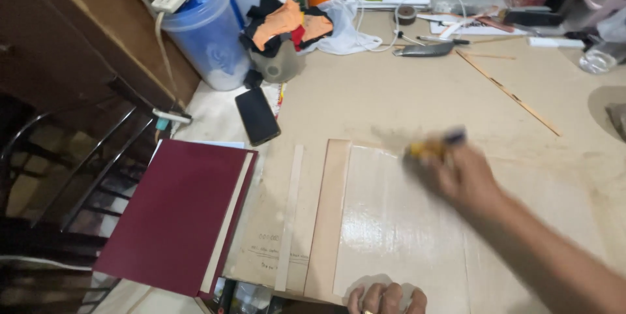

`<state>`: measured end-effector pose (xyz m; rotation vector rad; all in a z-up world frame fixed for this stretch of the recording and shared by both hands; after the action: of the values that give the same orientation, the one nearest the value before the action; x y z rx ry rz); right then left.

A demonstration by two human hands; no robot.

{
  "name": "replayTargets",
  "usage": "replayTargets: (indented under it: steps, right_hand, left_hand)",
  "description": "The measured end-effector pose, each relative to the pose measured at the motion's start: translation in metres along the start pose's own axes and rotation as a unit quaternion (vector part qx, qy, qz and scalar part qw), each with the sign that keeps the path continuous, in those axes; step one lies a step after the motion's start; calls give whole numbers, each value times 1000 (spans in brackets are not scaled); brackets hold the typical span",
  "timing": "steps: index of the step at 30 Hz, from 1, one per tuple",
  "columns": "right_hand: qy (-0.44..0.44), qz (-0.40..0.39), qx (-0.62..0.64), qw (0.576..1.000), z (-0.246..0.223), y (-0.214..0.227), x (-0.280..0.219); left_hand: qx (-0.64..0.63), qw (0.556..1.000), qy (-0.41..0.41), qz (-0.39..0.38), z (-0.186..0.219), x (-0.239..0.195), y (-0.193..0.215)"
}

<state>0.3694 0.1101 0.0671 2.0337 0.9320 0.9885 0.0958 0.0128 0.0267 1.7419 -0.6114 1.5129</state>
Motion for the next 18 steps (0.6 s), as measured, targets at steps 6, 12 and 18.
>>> replayTargets:
  steps: [6, 12, 18]
  right_hand:
    - [233, -169, 174, 942, -114, -22, -66]
    - [129, -58, 65, 988, -57, -70, 64]
    - [132, -23, 68, 989, -98, -43, 10]
  left_hand:
    - [-14, 999, 5, -30, -1, 0, -3]
    - [-38, 997, 30, -57, -2, 19, 2]
    - [-83, 990, 24, -114, -16, 53, 12]
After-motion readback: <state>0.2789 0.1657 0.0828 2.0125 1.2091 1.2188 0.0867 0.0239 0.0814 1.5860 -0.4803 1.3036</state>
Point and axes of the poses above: each hand's wrist, its own x-axis towards the middle knuckle, its own y-axis out of the back of the hand, z = x × y, the point moved 10 cm from there along x, towards the middle knuckle, and after that the axes turned 8 degrees about -y, right-handed, at the moved point
